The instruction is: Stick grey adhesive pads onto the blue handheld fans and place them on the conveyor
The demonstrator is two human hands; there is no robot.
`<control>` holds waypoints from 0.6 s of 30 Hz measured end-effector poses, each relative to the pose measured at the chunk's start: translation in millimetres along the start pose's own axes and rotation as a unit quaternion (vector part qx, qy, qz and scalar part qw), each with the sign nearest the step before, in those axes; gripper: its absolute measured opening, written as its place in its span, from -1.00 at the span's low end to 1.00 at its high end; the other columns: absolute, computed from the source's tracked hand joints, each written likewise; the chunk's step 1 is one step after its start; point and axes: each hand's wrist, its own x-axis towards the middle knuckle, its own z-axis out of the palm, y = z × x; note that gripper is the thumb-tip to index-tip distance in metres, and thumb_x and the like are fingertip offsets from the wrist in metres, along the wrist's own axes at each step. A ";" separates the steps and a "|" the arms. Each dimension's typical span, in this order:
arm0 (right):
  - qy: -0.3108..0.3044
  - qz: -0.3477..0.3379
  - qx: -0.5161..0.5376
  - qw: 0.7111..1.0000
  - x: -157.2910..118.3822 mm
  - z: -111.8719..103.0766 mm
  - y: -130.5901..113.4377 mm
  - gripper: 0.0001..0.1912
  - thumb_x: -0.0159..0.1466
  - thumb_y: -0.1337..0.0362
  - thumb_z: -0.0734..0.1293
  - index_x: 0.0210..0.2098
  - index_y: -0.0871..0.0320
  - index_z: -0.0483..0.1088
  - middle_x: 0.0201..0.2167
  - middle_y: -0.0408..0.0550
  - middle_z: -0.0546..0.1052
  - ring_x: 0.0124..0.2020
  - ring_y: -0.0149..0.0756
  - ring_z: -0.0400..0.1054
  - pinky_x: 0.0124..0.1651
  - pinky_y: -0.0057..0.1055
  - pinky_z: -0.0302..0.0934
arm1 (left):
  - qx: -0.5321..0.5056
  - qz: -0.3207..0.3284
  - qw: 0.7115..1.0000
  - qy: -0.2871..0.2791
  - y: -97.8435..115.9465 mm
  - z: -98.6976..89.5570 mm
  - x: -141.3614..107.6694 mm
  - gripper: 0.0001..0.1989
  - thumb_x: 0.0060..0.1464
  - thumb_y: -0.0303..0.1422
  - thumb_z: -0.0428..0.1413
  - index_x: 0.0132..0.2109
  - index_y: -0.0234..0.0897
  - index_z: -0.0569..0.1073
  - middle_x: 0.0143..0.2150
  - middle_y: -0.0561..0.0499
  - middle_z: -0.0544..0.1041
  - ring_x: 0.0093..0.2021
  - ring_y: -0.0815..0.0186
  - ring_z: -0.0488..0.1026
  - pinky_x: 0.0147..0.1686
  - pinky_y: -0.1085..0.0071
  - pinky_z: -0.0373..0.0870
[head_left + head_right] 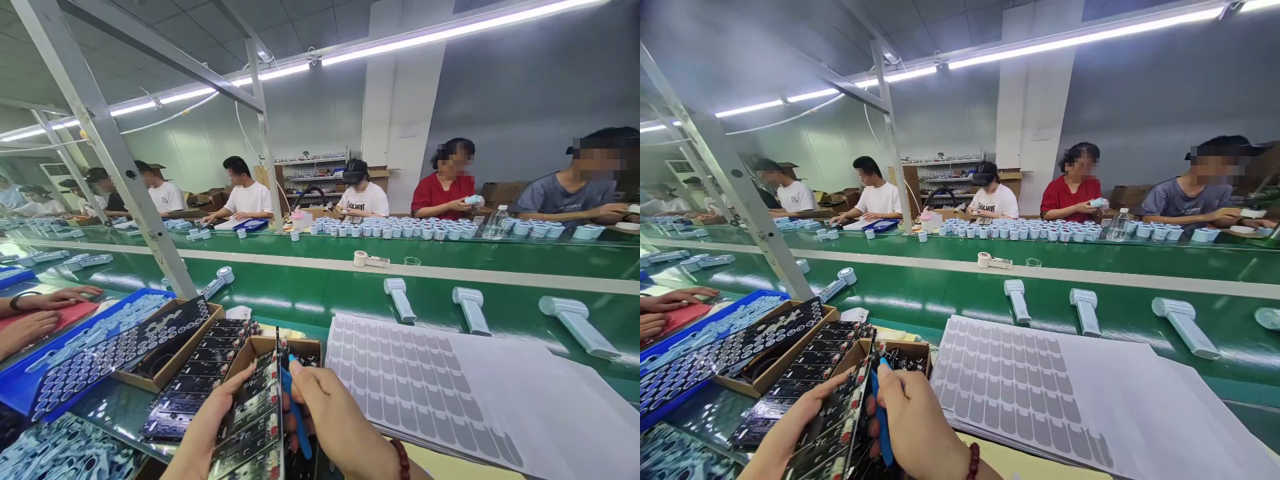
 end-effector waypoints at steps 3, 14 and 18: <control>0.032 0.022 -0.053 0.998 6.9 -2.1 -3.2 -0.41 0.27 -0.28 0.19 -0.57 0.09 0.16 -0.66 -0.26 0.22 -0.65 -0.45 0.12 -0.55 -0.48 0.12 | -0.024 -0.078 0.995 0.060 8.0 6.5 -10.8 -0.70 -0.12 -0.29 0.22 -0.17 -0.25 0.56 -0.29 -0.10 0.68 -0.18 -0.01 0.63 -0.22 0.13 0.59; 0.041 -0.015 -0.185 0.982 11.0 -10.3 5.3 -0.50 0.43 0.04 0.07 -0.57 0.10 0.22 -0.49 -0.06 0.39 -0.39 -0.23 0.34 -0.28 -0.31 0.23 | 0.012 -0.023 0.999 0.023 4.8 -6.1 -18.0 -0.51 -0.05 -0.29 0.32 0.07 -0.10 0.46 -0.25 0.03 0.69 -0.25 0.12 0.64 -0.29 0.27 0.57; 0.024 -0.033 -0.282 0.959 -10.7 -14.6 3.3 -0.50 0.42 -0.02 0.04 -0.53 0.10 0.25 -0.37 -0.01 0.45 -0.22 -0.10 0.36 -0.10 -0.19 0.15 | 0.009 -0.023 0.997 0.068 8.3 -2.3 -23.3 -0.53 -0.06 -0.30 0.33 0.05 -0.10 0.48 -0.38 0.05 0.67 -0.37 0.15 0.63 -0.38 0.32 0.56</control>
